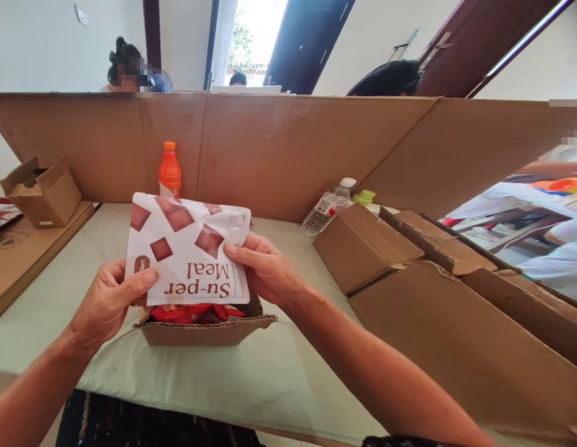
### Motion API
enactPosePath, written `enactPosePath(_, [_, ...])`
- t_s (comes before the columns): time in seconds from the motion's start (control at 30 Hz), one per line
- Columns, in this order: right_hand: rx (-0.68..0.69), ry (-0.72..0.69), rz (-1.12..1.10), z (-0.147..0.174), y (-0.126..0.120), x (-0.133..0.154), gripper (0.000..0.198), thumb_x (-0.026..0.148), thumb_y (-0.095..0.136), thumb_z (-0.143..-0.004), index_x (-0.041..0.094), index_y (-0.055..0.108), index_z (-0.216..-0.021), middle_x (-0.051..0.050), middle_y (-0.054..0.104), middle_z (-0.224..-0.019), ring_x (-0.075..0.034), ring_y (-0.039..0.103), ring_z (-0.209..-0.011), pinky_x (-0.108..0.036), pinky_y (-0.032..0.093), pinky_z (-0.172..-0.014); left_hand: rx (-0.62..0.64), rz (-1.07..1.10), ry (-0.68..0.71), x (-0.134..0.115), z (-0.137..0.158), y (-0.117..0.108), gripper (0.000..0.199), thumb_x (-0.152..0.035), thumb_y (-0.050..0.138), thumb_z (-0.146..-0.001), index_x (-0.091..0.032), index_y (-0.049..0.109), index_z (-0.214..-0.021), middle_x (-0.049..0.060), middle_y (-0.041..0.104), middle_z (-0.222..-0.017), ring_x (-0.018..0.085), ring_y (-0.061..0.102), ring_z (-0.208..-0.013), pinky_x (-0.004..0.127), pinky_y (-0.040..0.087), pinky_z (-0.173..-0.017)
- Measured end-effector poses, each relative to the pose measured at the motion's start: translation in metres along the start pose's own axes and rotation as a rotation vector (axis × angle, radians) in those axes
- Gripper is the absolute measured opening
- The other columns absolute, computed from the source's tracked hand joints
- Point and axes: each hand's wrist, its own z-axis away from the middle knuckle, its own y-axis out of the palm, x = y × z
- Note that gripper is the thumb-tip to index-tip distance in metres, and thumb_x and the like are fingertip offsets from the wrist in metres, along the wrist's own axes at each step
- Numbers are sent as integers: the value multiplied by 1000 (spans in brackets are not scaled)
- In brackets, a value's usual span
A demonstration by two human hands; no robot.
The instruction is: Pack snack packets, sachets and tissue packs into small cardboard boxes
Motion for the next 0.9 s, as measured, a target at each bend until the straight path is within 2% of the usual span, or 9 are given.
enactPosePath(0.07, [-111, -136, 269, 9, -1, 12, 59, 55, 71, -85, 23, 60, -133, -11, 73, -121, -26, 72, -101, -45, 61, -86, -3, 54, -32, -2, 0, 3, 32, -41, 89, -70, -14, 71, -71, -1, 64, -57, 10, 55, -47, 18, 49, -43])
enactPosePath(0.17, [-291, -529, 873, 32, 7, 35, 76, 57, 64, -90, 24, 39, -154, -15, 52, -151, -34, 54, -135, -56, 48, -108, -55, 112, -62, -5, -3, 6, 28, -37, 87, -69, -14, 73, -77, 1, 69, -66, 12, 57, -50, 19, 50, -40])
enactPosePath(0.23, [-258, -742, 1246, 50, 18, 48, 85, 60, 61, -92, 22, 28, -160, -18, 37, -162, -38, 34, -150, -62, 34, -118, -50, 113, -96, -5, -5, 8, 29, -37, 86, -70, -13, 74, -82, 3, 71, -70, 13, 60, -52, 21, 51, -40])
enactPosePath(0.3, [-98, -828, 1537, 63, 32, 54, 83, 58, 59, -94, 17, 27, -159, -22, 34, -163, -40, 28, -152, -64, 30, -120, 3, 93, -141, -4, -4, 10, 29, -39, 82, -74, -12, 74, -81, 4, 71, -68, 15, 62, -53, 23, 54, -42])
enactPosePath(0.43, [101, -705, 1880, 66, 48, 46, 50, 18, 53, -96, 4, 49, -144, -27, 57, -144, -38, 58, -129, -54, 54, -99, 127, 30, -192, -6, 8, 15, 32, -44, 70, -84, -12, 74, -83, 9, 74, -70, 20, 69, -60, 25, 56, -50])
enactPosePath(0.57, [12, -669, 1714, 67, 33, 53, 49, 2, 42, -93, 10, 56, -139, -16, 70, -130, -24, 71, -109, -34, 59, -88, 183, -115, 58, -9, 30, 12, 55, -61, 42, -98, -18, 75, -101, 10, 79, -95, 26, 74, -89, 38, 61, -81])
enactPosePath(0.67, [77, -594, 1510, 72, 17, 72, 47, 7, 44, -95, 19, 59, -139, -7, 73, -127, -19, 72, -108, -28, 57, -90, 251, -635, 340, -2, 41, 7, 46, -57, 50, -98, -24, 68, -125, 8, 74, -121, 28, 68, -111, 45, 54, -100])
enactPosePath(0.77, [223, -369, 1531, 63, 12, 80, 42, 10, 47, -94, 23, 67, -128, -5, 77, -116, -20, 74, -97, -28, 55, -80, 369, -1211, 535, 14, 42, 7, 41, -32, 63, -93, -17, 62, -131, 13, 70, -126, 33, 65, -116, 52, 52, -102])
enactPosePath(0.9, [406, 41, 1632, 27, 19, 54, 30, 9, 46, -94, 21, 72, -104, -5, 79, -99, -19, 72, -86, -26, 44, -69, 443, -1498, 645, 26, 35, 14, 10, -14, 60, -89, -14, 68, -95, 10, 74, -90, 29, 70, -87, 50, 59, -85])
